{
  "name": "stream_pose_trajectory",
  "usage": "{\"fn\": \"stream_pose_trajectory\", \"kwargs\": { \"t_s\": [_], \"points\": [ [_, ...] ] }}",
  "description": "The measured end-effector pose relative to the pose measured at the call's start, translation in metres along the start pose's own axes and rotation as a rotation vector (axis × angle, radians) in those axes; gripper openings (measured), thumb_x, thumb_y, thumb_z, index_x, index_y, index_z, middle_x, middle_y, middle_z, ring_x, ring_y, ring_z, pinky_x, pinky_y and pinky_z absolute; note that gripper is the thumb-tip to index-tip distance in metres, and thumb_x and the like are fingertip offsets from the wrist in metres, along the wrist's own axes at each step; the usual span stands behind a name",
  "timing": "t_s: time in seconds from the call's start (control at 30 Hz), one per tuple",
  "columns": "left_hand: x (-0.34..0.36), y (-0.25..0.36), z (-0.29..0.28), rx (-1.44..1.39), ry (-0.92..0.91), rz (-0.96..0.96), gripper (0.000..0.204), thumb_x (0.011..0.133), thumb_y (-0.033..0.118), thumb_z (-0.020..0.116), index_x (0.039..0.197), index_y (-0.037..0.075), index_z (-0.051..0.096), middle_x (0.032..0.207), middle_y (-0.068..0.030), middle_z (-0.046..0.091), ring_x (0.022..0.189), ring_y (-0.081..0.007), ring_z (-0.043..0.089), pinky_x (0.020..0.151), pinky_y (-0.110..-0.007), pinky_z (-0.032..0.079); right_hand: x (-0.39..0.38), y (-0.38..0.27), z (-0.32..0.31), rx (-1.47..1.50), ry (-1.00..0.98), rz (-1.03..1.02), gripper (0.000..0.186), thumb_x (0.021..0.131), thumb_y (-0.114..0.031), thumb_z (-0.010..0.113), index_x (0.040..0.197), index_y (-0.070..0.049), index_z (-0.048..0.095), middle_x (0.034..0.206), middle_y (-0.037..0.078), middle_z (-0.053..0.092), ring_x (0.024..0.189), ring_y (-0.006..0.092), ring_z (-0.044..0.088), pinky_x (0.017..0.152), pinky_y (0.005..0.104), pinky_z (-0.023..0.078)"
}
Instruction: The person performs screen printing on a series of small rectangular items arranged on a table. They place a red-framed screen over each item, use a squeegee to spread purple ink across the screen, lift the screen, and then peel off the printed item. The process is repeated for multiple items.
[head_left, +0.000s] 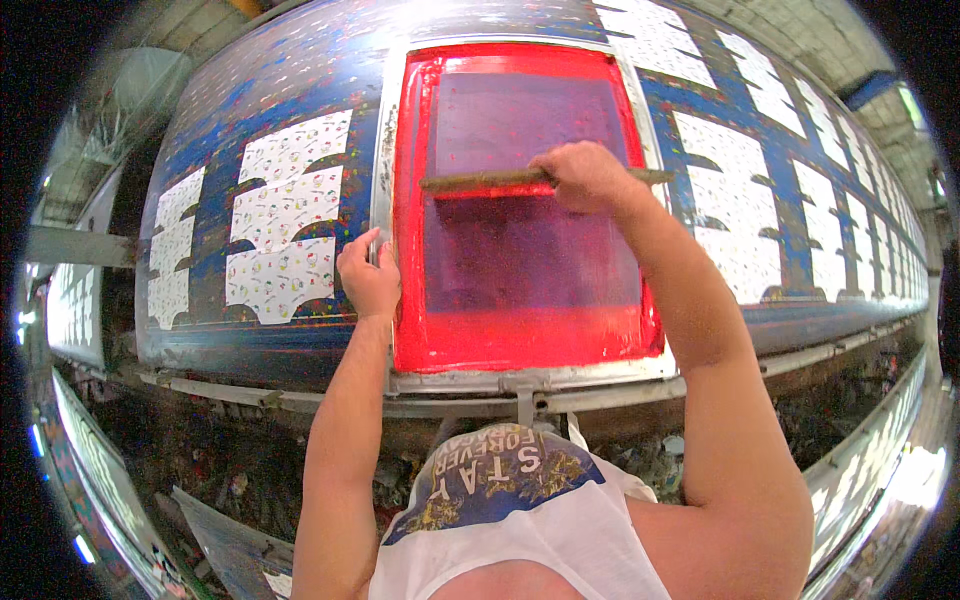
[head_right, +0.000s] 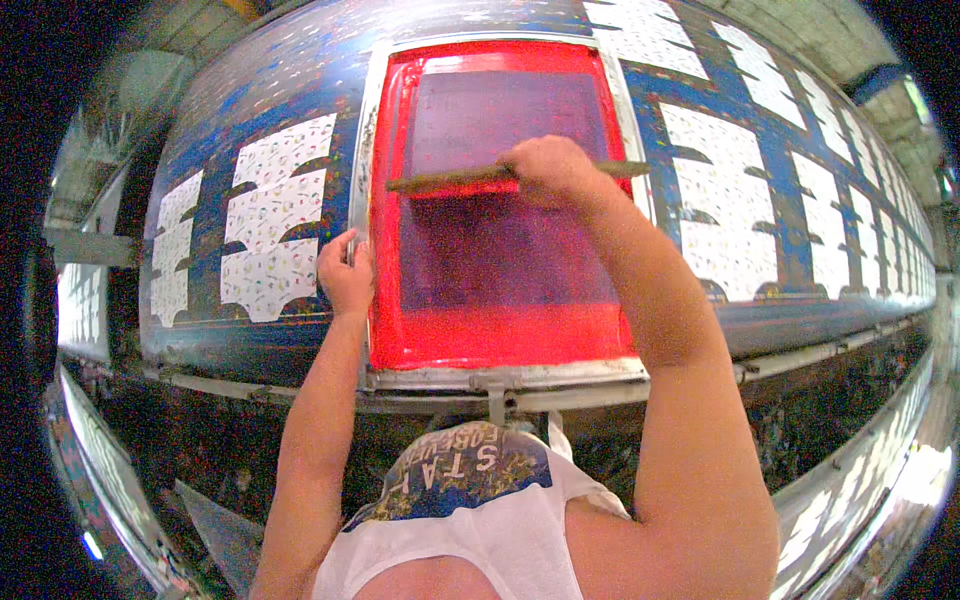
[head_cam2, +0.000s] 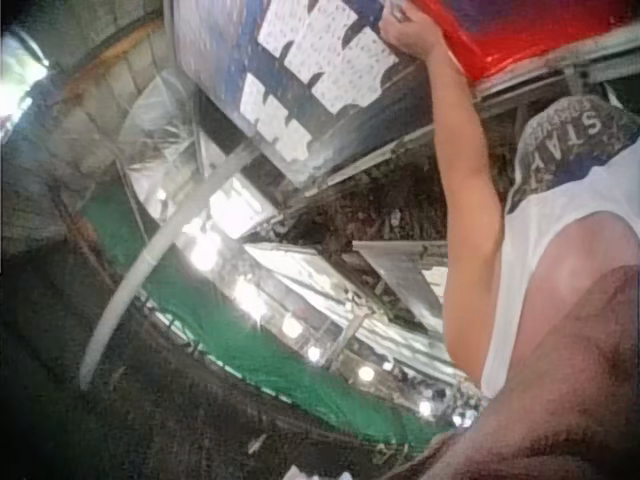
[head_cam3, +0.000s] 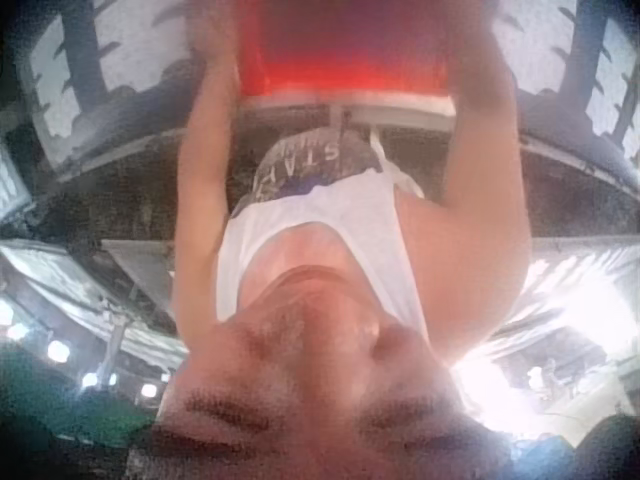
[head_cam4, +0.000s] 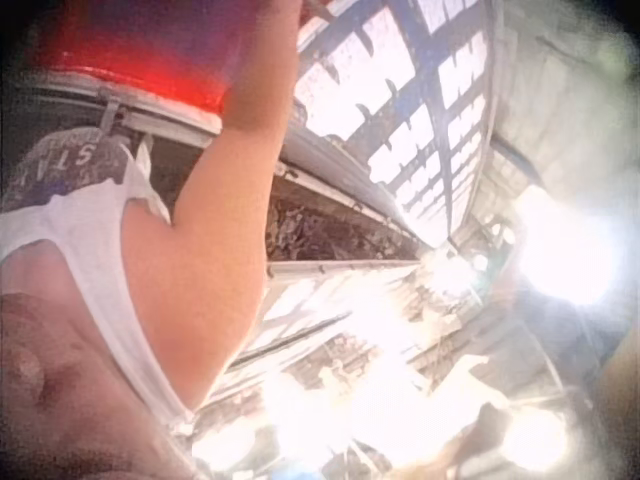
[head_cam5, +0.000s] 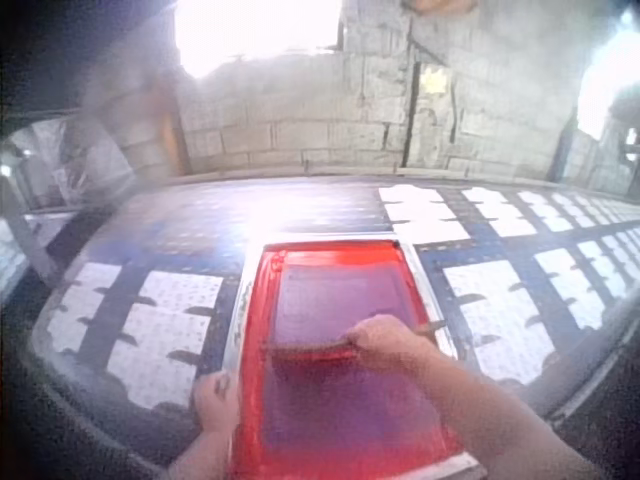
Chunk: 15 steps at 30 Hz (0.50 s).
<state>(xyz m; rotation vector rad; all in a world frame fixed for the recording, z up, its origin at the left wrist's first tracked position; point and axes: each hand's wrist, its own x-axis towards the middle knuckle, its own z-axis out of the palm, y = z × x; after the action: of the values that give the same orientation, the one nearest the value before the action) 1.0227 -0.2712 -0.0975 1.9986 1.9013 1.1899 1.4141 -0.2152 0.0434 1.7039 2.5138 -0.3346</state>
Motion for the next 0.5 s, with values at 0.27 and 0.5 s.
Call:
{"fn": "stream_pose_trajectory", "kwargs": {
  "t_s": [0.27,0.5],
  "points": [
    [-0.001,-0.007,0.005,0.031,0.014,0.068,0.029,0.096,0.017,0.076,0.124,0.009,0.076,0.112,-0.0151,0.076,0.110,-0.0373,0.070,0.104,-0.051,0.051,-0.135,-0.103,0.042,0.043,0.033,0.001,0.037,0.090,-0.013,0.072,0.125,-0.021,0.080,0.111,0.013,0.078,0.107,0.0370,0.077,0.092,0.0543,0.062],
    [0.000,-0.002,0.005,0.095,-0.035,-0.010,0.039,0.095,0.026,0.079,0.130,0.008,0.075,0.121,-0.0175,0.075,0.116,-0.0386,0.068,0.108,-0.051,0.050,-0.217,-0.168,0.074,0.058,0.131,0.037,0.045,0.082,-0.004,0.077,0.125,-0.016,0.078,0.110,0.009,0.076,0.111,0.0347,0.074,0.095,0.0514,0.059]
  ]
}}
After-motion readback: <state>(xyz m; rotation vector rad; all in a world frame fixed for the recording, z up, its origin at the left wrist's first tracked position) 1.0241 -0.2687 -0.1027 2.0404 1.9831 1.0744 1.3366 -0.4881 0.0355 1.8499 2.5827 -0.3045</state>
